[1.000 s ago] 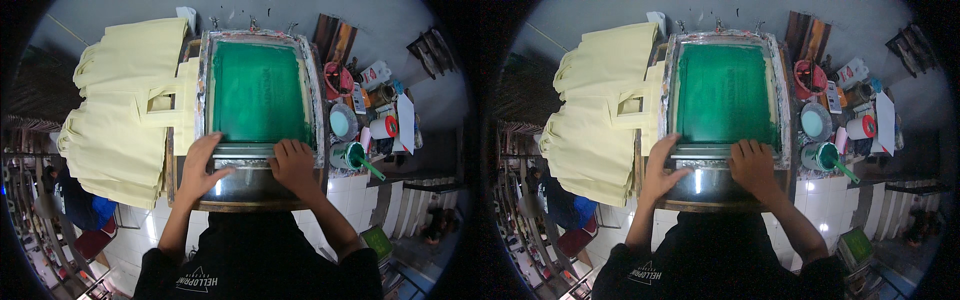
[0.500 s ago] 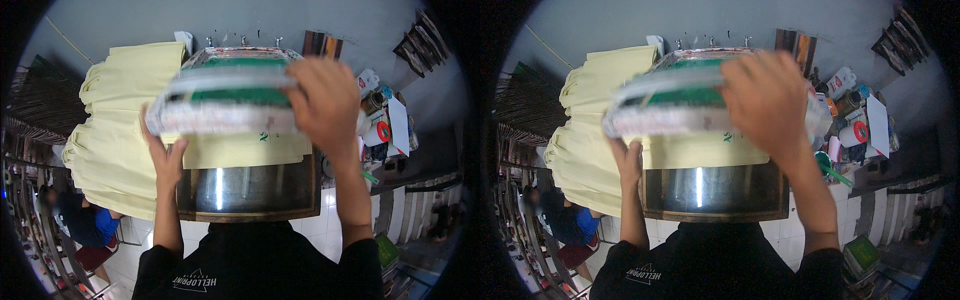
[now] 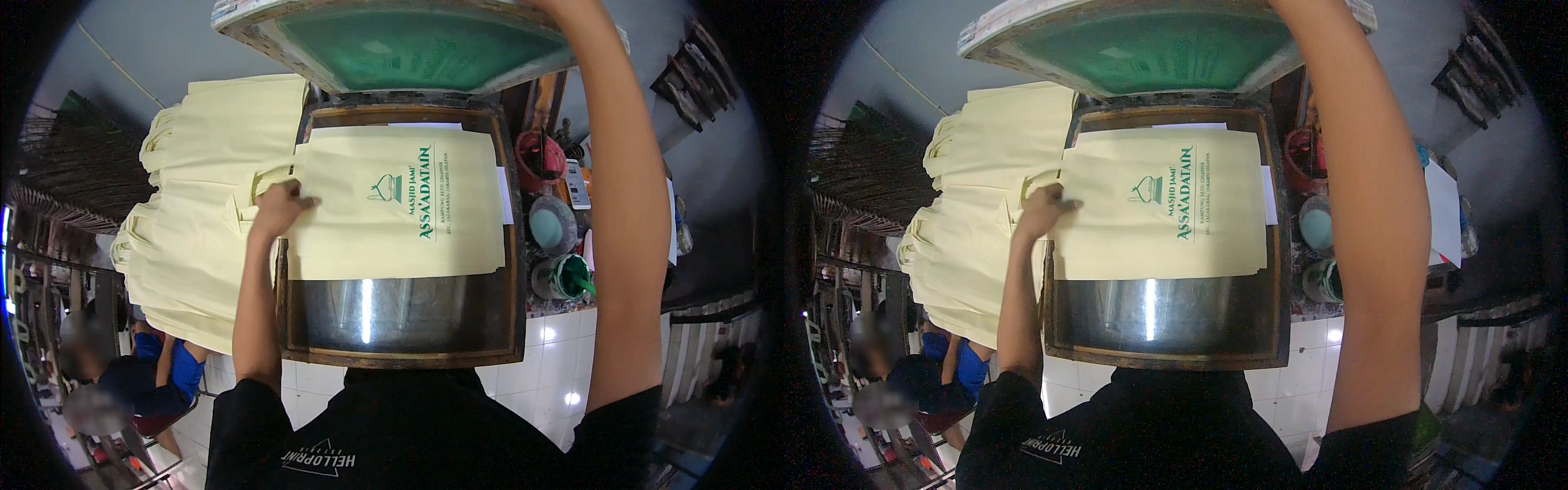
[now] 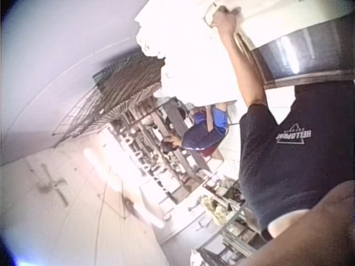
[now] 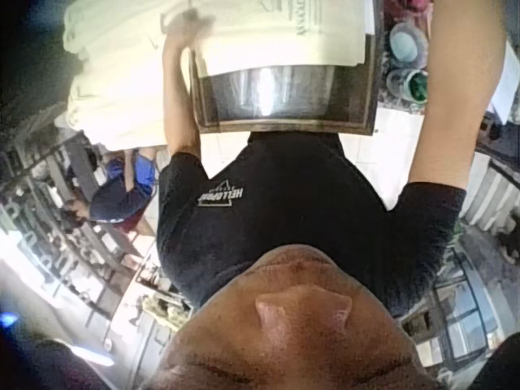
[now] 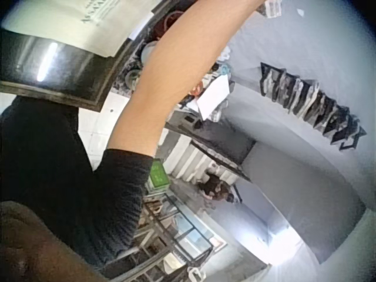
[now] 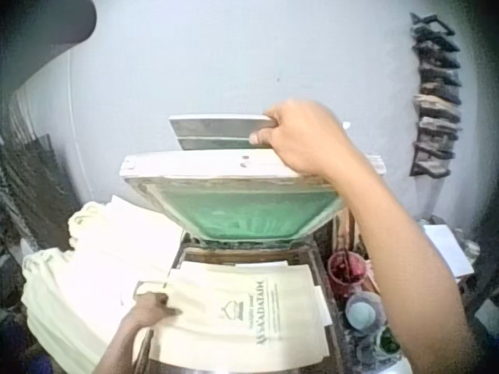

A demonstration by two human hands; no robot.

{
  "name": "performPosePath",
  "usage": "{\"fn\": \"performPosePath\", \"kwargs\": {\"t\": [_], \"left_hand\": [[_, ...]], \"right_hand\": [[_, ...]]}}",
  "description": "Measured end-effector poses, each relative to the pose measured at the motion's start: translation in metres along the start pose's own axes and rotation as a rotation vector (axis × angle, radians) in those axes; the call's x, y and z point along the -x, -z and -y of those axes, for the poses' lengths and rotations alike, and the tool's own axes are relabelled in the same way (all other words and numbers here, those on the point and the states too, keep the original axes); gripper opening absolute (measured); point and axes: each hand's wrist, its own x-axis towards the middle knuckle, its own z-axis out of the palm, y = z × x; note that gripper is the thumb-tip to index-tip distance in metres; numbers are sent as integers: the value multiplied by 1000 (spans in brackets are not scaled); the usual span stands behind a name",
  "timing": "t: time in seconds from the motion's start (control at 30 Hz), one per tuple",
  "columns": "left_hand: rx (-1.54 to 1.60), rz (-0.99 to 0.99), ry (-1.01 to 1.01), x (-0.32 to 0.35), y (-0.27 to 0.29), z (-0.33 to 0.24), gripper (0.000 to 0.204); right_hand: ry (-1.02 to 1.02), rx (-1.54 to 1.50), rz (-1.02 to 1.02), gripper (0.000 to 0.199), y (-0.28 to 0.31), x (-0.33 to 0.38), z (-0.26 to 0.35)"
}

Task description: The person performs screen printing on yellow tote bags, placing each bag on the printing frame, pulling a squeegee across the screen to apply green ink, and then moving the printed bag to a stack.

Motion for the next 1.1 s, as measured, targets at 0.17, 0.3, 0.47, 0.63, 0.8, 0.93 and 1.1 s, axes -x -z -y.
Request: {"fn": "performPosePath", "kwargs": {"t": [0.17, 0.3, 0.47, 0.63, 0.8, 0.93, 1.1], "left_hand": [[46, -267, 5, 8, 83, 29, 46], [-337, -463, 323, 62, 202, 190, 37], [-352, -762, 149, 8, 121, 110, 66], [-31, -104, -357, -52, -110, -90, 97], [-161, 7, -307, -69, -183, -218, 113], [-254, 85, -300, -77, -194, -246, 118], [-250, 95, -331, -81, -201, -257, 120]], "right_hand": [[-23, 51, 33, 41, 4, -12, -24], [12, -36, 31, 42, 3, -21, -13], [21, -2, -29, 43, -4, -20, -24], [12, -50, -90, 40, -14, -30, -37], [77, -25, 20, 34, -4, -30, -39], [35, 64, 3, 32, -14, -38, -44], [70, 61, 22, 27, -8, -31, -41]]}}
